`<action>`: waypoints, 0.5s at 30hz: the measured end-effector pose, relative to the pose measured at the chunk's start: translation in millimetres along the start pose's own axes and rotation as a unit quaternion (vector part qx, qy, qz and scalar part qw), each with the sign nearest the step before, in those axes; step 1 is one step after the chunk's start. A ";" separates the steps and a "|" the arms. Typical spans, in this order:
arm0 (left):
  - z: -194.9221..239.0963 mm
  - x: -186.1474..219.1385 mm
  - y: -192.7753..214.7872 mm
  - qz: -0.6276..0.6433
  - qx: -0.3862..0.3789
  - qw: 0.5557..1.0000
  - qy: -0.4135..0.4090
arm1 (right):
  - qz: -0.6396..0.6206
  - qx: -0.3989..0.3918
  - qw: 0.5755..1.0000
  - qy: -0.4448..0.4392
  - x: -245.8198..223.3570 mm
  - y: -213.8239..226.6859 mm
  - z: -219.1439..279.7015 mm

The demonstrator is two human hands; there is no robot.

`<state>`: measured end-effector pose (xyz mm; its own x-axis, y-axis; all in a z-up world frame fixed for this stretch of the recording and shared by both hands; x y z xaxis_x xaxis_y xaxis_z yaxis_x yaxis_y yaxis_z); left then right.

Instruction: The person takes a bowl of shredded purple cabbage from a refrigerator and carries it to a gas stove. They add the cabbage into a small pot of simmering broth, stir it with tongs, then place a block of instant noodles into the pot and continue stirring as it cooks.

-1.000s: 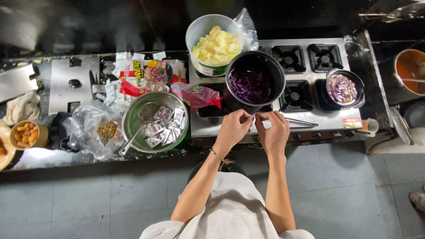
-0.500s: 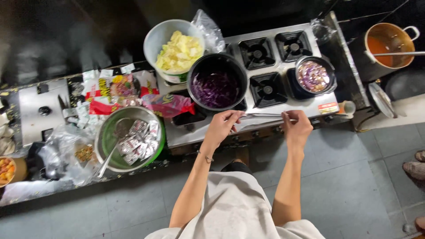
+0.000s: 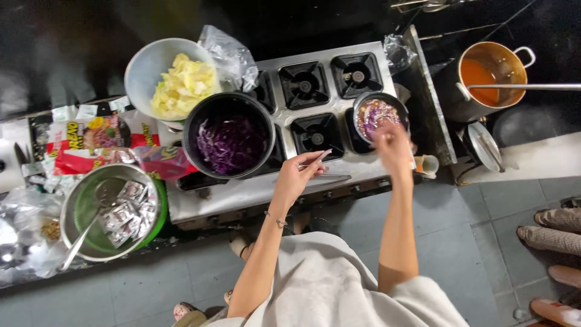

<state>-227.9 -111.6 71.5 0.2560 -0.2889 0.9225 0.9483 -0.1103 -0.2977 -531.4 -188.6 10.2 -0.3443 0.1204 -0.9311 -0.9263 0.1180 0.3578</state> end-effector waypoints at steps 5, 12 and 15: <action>-11.1 -0.8 -41.0 -0.080 0.043 0.996 -0.010 | -0.073 -0.151 0.985 0.048 -113.2 -39.0 77.6; -14.6 -32.1 -62.4 -0.169 0.064 0.979 -0.093 | 0.058 -0.091 0.992 0.060 -99.3 -17.8 95.1; -19.3 -47.6 -65.4 -0.207 0.060 0.975 -0.064 | 0.123 -0.098 0.986 0.063 -106.0 -13.1 103.0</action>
<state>-305.8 -109.0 42.3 -0.1381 -0.1223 0.9828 0.9885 -0.0780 0.1292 -467.1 -101.4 111.6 -0.5672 -0.0026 -0.8236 -0.8198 -0.0936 0.5649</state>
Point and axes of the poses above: each hand's wrist, its own z-axis away from the middle knuckle, its own y-axis out of the back of the hand, x = y × z, the point moved 4 cm from there along -z, towards the middle knuckle
